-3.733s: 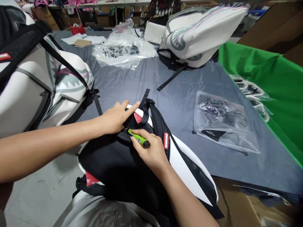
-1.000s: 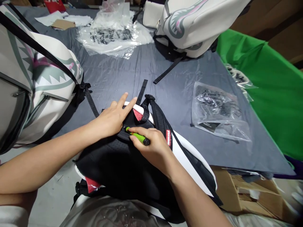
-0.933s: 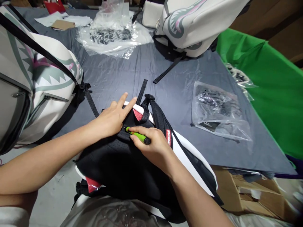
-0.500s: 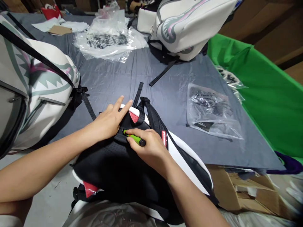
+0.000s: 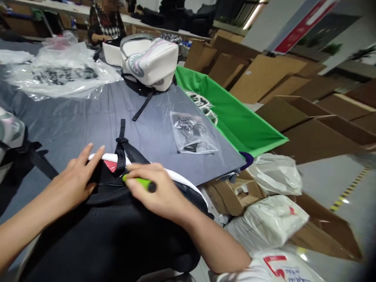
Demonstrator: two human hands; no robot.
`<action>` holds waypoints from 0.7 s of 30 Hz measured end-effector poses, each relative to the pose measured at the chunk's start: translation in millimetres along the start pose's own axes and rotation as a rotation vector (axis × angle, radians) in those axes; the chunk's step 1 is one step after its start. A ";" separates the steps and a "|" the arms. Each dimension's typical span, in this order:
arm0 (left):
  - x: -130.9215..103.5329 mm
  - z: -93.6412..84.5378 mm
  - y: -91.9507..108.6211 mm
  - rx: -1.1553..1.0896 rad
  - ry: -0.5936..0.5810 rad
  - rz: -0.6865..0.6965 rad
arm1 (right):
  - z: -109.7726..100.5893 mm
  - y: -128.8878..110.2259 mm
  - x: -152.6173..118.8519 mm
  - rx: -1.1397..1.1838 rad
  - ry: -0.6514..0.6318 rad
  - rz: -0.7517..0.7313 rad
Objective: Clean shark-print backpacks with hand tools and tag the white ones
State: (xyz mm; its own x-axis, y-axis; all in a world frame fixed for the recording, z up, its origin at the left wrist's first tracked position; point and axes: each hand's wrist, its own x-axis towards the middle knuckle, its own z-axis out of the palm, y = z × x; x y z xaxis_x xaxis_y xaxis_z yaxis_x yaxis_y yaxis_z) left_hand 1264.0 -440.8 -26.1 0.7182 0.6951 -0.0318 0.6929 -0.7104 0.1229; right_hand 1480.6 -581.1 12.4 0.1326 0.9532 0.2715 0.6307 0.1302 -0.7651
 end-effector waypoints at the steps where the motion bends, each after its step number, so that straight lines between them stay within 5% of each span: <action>1: 1.0 2.7 -2.6 -0.019 0.009 0.012 | -17.7 11.6 -3.4 -0.027 0.136 -0.007; 4: 2.2 7.0 -5.5 -0.041 0.023 0.014 | -69.2 71.1 -11.9 -0.309 0.488 0.135; 7: 1.6 7.6 -4.9 0.000 0.021 0.006 | -102.2 146.5 -9.8 -0.836 0.189 0.387; 11: 1.2 8.9 -6.7 0.043 0.043 0.034 | -116.1 219.2 7.2 -0.910 0.022 0.408; 15: 2.7 11.0 -9.4 0.069 0.043 0.016 | -114.3 242.6 15.8 -0.901 -0.072 0.405; 21: 6.5 6.2 -6.1 0.052 -0.021 -0.024 | -109.8 217.9 -4.3 -0.927 -0.082 0.350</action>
State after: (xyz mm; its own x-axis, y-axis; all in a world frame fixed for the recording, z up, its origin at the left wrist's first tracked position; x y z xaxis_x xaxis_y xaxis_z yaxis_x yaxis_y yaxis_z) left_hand 1264.8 -432.7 -33.2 0.7022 0.7098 -0.0548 0.7119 -0.6988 0.0702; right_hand 1701.4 -586.8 -91.4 0.3942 0.9177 0.0500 0.9190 -0.3934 -0.0256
